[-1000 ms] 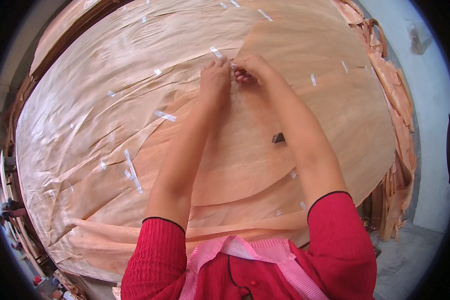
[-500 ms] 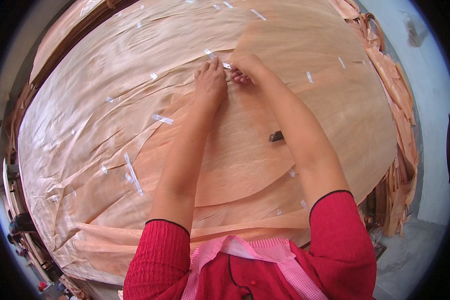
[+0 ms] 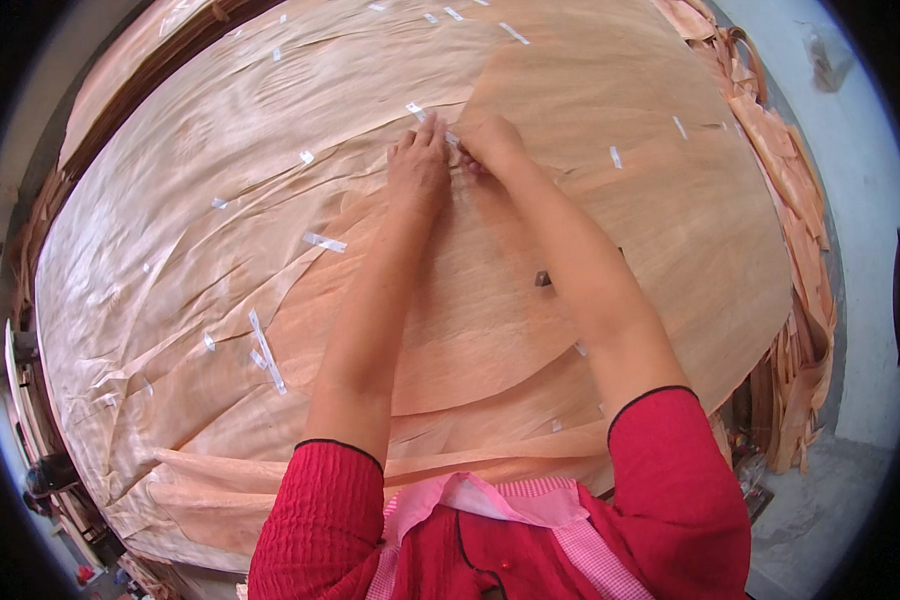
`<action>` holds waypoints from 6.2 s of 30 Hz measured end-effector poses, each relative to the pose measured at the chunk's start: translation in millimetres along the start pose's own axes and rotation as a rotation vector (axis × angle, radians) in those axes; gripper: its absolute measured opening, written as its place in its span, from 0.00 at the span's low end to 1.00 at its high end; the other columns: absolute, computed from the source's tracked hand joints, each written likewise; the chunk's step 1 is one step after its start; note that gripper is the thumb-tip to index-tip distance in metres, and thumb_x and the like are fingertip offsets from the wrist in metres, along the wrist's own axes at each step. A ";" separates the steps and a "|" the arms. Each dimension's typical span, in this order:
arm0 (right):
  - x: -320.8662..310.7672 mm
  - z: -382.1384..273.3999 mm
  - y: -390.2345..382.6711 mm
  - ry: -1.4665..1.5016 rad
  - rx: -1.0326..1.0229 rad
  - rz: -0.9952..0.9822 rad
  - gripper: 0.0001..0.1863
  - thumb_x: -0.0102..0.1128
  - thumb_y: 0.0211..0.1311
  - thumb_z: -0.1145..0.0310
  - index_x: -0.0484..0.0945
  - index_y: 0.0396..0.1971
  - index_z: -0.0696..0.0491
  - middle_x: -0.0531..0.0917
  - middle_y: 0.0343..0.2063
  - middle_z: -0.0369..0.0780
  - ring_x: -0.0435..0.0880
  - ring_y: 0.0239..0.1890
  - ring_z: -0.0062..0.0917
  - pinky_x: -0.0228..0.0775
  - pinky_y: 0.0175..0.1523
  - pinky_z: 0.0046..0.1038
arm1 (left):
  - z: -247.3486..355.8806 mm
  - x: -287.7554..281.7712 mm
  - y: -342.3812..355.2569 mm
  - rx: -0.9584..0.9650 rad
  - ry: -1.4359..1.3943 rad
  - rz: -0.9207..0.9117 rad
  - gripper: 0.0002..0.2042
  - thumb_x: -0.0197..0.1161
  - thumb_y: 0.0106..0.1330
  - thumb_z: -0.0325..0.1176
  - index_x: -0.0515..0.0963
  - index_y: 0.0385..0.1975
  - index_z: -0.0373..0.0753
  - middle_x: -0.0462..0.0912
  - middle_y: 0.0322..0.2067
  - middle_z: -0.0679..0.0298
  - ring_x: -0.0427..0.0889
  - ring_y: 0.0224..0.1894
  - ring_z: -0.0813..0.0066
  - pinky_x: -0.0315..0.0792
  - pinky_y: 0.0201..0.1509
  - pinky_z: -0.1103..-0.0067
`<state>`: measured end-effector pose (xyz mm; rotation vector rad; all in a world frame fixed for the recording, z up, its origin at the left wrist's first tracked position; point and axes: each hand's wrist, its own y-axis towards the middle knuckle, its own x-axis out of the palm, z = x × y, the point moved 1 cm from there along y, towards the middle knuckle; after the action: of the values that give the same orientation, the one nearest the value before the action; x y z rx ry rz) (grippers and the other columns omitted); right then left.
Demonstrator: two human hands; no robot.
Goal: The person lays a thin sheet of wood over a stack, cuts sections with a utility knife, and applies tape to the surface. They use a long stick to flip and align the large sheets of wood veneer.
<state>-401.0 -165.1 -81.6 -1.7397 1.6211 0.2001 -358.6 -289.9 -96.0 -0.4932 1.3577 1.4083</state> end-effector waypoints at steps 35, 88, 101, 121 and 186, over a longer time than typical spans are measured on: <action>-90.9 163.7 -186.3 -0.947 -0.825 0.317 0.12 0.50 0.51 0.73 0.71 0.39 0.51 0.75 0.31 0.44 0.74 0.37 0.40 0.68 0.39 0.38 | -49.0 -400.4 -481.6 -0.032 -0.034 -0.477 0.16 0.57 0.48 0.29 0.71 0.41 0.42 0.65 0.53 0.55 0.75 0.40 0.59 0.70 0.38 0.67; -1098.8 933.3 -425.4 -0.815 0.301 0.830 0.25 0.59 0.44 0.68 0.68 0.47 0.50 0.73 0.41 0.49 0.73 0.42 0.42 0.64 0.47 0.35 | 1050.6 281.4 14.3 0.808 -0.255 -0.602 0.20 0.54 0.51 0.33 0.69 0.47 0.46 0.55 0.59 0.58 0.55 0.60 0.62 0.52 0.58 0.62; -1360.7 1178.4 -150.3 -0.920 0.499 0.801 0.24 0.48 0.52 0.72 0.64 0.53 0.49 0.73 0.43 0.50 0.75 0.41 0.40 0.67 0.45 0.35 | 1086.6 337.7 112.2 -0.069 -0.169 -0.441 0.17 0.59 0.50 0.30 0.72 0.43 0.43 0.62 0.56 0.61 0.59 0.58 0.62 0.55 0.59 0.69; -1104.4 781.1 373.8 0.097 0.159 -0.257 0.13 0.52 0.57 0.69 0.72 0.42 0.55 0.77 0.19 0.38 0.69 0.11 0.16 0.60 0.14 0.16 | 799.5 488.0 465.2 -0.950 -0.763 0.145 0.15 0.57 0.56 0.30 0.72 0.44 0.33 0.77 0.38 0.61 0.75 0.40 0.77 0.67 0.45 0.82; -985.7 268.6 638.5 -0.268 -0.279 -1.376 0.13 0.51 0.53 0.76 0.74 0.40 0.58 0.70 0.15 0.31 0.66 0.13 0.15 0.54 0.18 0.17 | 733.7 526.8 621.6 -0.905 -0.128 -0.074 0.09 0.57 0.52 0.38 0.75 0.31 0.45 0.77 0.26 0.58 0.77 0.33 0.59 0.66 0.44 0.66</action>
<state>-1075.1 826.8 33.1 -2.4930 -0.0154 -0.0255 -812.8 707.7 -68.2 -0.9975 0.5263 1.9144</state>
